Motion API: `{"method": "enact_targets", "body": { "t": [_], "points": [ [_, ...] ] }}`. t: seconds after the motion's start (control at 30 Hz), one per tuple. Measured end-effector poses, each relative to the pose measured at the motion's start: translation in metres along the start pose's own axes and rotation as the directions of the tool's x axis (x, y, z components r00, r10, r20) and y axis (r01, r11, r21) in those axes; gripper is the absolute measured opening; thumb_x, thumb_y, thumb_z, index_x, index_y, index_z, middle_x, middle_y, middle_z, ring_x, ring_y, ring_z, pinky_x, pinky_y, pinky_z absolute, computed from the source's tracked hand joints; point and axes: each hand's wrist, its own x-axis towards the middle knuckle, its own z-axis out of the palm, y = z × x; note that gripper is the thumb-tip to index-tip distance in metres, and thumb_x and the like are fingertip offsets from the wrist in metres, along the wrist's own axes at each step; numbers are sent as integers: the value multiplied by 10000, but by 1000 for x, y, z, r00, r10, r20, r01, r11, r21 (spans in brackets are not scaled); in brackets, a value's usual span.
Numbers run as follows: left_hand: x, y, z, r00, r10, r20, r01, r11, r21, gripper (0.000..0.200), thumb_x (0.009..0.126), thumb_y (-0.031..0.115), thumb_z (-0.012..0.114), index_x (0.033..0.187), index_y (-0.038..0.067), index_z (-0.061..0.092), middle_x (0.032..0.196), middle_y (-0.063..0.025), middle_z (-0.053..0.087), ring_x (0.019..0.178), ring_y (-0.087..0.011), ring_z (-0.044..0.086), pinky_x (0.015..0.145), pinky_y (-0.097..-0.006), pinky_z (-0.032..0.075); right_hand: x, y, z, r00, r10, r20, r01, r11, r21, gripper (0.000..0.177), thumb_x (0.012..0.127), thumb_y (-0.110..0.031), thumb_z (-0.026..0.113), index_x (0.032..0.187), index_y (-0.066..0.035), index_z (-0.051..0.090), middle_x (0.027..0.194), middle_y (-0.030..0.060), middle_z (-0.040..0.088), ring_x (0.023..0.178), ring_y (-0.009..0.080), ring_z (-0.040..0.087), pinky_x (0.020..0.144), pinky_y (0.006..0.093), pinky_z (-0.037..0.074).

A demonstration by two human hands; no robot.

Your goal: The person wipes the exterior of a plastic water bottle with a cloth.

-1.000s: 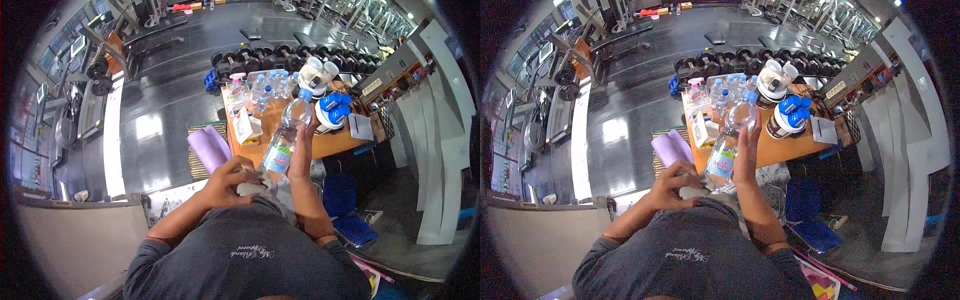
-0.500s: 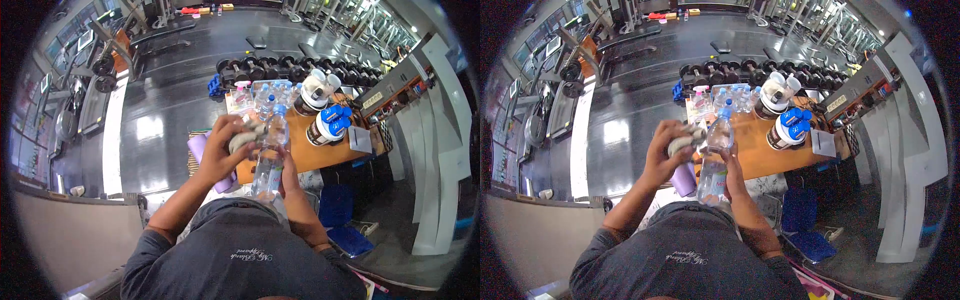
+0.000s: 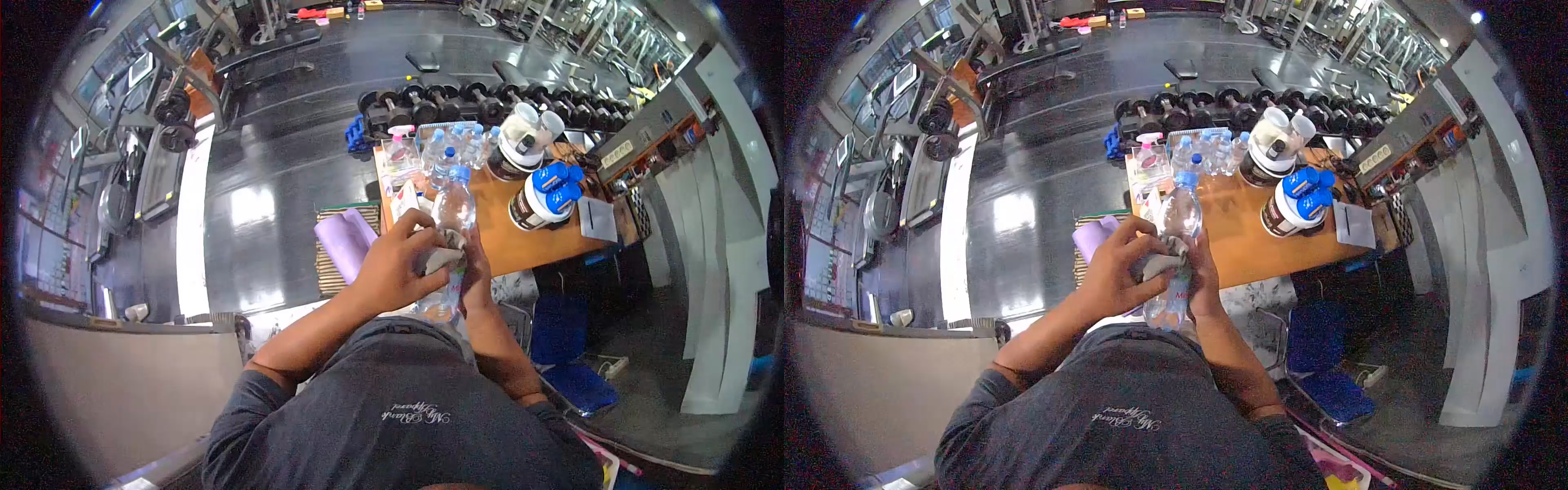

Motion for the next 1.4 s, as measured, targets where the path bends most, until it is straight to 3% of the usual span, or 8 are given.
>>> {"method": "enact_targets", "body": {
  "t": [0.17, 0.43, 0.57, 0.8, 0.97, 1.1, 1.2, 1.4],
  "points": [
    [18, -3, -5, 993, -3, -117, 5, 1000, 20, 422, 812, 261, 840, 1180, 112, 697, 1206, -151, 579, 1049, -379, 659, 860, -450, 549, 3, 3, 2, 998, -55, 29, 59, 988, -141, 609, 1117, -472, 415, 1610, -132, 309, 1435, 95, 546, 1261, 208, 584, 1064, 375, 487],
    [-14, 5, -5, 987, 35, 158, -10, 987, -157, 365, 759, 199, 834, 1098, 100, 742, 1106, -140, 639, 967, -353, 702, 811, -422, 572, 14, -18, 3, 994, -79, -71, 80, 997, 14, 584, 1080, -327, 538, 1581, -128, 314, 1290, 115, 629, 1117, 238, 677, 917, 354, 582],
    [-5, 3, 2, 997, 3, -77, -7, 999, -43, 412, 759, 189, 846, 1141, 106, 718, 1146, -138, 613, 964, -344, 691, 797, -435, 566, 14, -14, 7, 996, -68, -60, 72, 995, 67, 621, 1063, -339, 568, 1590, -143, 305, 1291, 140, 631, 1108, 253, 688, 925, 375, 580],
    [-44, 2, 12, 988, 109, 112, -91, 984, -156, 378, 745, 219, 854, 1090, 110, 745, 1152, -146, 619, 933, -345, 697, 794, -429, 572, 18, -19, -5, 986, -163, -19, 162, 986, -46, 586, 1106, -256, 492, 1615, -108, 242, 1379, 109, 565, 1122, 207, 663, 925, 361, 575],
    [-38, 2, 2, 996, 72, 52, -61, 981, -183, 384, 737, 176, 842, 1101, 91, 754, 1149, -159, 616, 1005, -336, 688, 859, -410, 571, 16, -10, -19, 995, -10, 96, 3, 997, 80, 564, 1075, -200, 559, 1566, -85, 307, 1330, 101, 586, 1121, 198, 643, 937, 350, 559],
    [-31, -1, 10, 998, 49, -32, -53, 991, -125, 404, 724, 138, 853, 1112, 95, 746, 1149, -158, 604, 1024, -335, 680, 870, -406, 559, 14, -7, -6, 985, -171, 35, 173, 980, -95, 642, 958, -137, 691, 1512, -70, 374, 1271, 102, 626, 1081, 194, 657, 883, 347, 579],
    [-46, 5, 3, 988, 103, 116, -78, 977, -199, 346, 727, 178, 848, 1049, 89, 757, 1103, -152, 622, 1020, -337, 684, 844, -400, 567, 18, -13, -13, 988, -153, 24, 155, 980, -124, 645, 921, -105, 710, 1483, -59, 397, 1255, 123, 638, 1093, 221, 665, 865, 385, 601],
    [-43, -7, -10, 995, 91, -35, -97, 949, -300, 347, 748, 175, 828, 1059, 36, 763, 1086, -133, 619, 1043, -302, 634, 915, -386, 523, 8, -21, 6, 997, 74, -20, -66, 965, 252, 550, 1055, -375, 506, 1509, -106, 350, 1270, 178, 630, 1048, 353, 710, 769, 522, 662]
  ]
}}
